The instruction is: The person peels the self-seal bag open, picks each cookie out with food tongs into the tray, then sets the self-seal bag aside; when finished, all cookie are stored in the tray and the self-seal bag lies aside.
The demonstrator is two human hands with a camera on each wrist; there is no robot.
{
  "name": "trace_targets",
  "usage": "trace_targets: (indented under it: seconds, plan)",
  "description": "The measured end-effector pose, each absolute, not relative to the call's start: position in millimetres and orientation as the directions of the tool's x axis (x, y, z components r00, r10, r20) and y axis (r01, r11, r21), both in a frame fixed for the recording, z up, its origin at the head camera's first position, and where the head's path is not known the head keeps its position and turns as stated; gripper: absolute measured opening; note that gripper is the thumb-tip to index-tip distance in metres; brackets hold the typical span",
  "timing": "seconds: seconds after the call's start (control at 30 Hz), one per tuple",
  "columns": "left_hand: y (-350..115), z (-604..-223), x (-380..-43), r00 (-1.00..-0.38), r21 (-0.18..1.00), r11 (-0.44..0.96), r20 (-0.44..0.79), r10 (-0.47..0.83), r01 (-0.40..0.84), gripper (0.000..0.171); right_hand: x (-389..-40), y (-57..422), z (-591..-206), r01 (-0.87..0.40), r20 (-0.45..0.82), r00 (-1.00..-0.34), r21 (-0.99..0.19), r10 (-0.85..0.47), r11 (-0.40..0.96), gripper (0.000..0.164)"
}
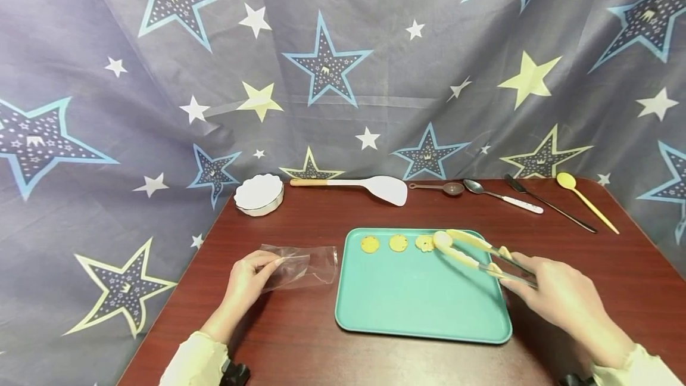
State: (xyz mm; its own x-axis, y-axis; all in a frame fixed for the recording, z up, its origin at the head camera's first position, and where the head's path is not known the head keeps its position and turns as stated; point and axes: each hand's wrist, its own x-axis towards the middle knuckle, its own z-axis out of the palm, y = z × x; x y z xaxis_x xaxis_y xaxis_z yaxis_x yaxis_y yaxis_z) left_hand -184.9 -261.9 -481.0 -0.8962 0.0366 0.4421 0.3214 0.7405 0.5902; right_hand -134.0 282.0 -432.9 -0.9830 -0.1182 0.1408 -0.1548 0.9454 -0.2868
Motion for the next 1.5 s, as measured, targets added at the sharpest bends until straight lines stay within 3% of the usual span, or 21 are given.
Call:
trace_targets:
  seconds: [0.33,0.57,0.87,1.0,1.2,1.33,1.5]
  plan:
    - [-262.3,-477.6,-186.5,-0.894,0.585,0.742,0.445,0.042,0.326,0.003,-135.8,303.1,-444.6,-0.115,0.067,-0.993,-0.266,-0.101,0.957,0.075]
    - [-262.2,-475.9,-186.9,-0.905,0.555,0.775,0.422,0.05,0.302,0.006,-133.4,305.3,-437.8,-0.101,0.057,-0.995,-0.33,-0.087,0.938,0.077]
    - [-255.3,-477.2,-188.5,-0.933,0.434,0.855,0.331,0.141,0.284,0.007,-126.6,319.9,-438.8,0.048,0.073,-0.994,-0.387,0.083,0.921,0.081]
    - [-252.3,-478.1,-187.9,-0.946,0.371,0.883,0.256,0.201,0.288,0.016,-124.9,330.7,-445.8,0.098,0.046,-0.991,-0.405,0.127,0.909,0.076]
    - [-250.2,-478.5,-181.4,-0.958,0.295,0.912,0.125,0.258,0.284,0.044,-118.7,343.7,-461.1,0.152,0.023,-0.984,-0.43,0.179,0.89,0.067]
    - [-249.5,-477.3,-177.1,-0.942,0.268,0.903,0.118,0.315,0.336,0.059,-115.4,346.5,-470.3,0.184,-0.007,-0.98,-0.427,0.201,0.885,0.068]
    - [-249.6,-479.6,-175.4,-0.929,0.251,0.895,0.136,0.344,0.368,0.063,-109.9,342.9,-478.2,0.194,-0.042,-0.98,-0.422,0.195,0.885,0.071]
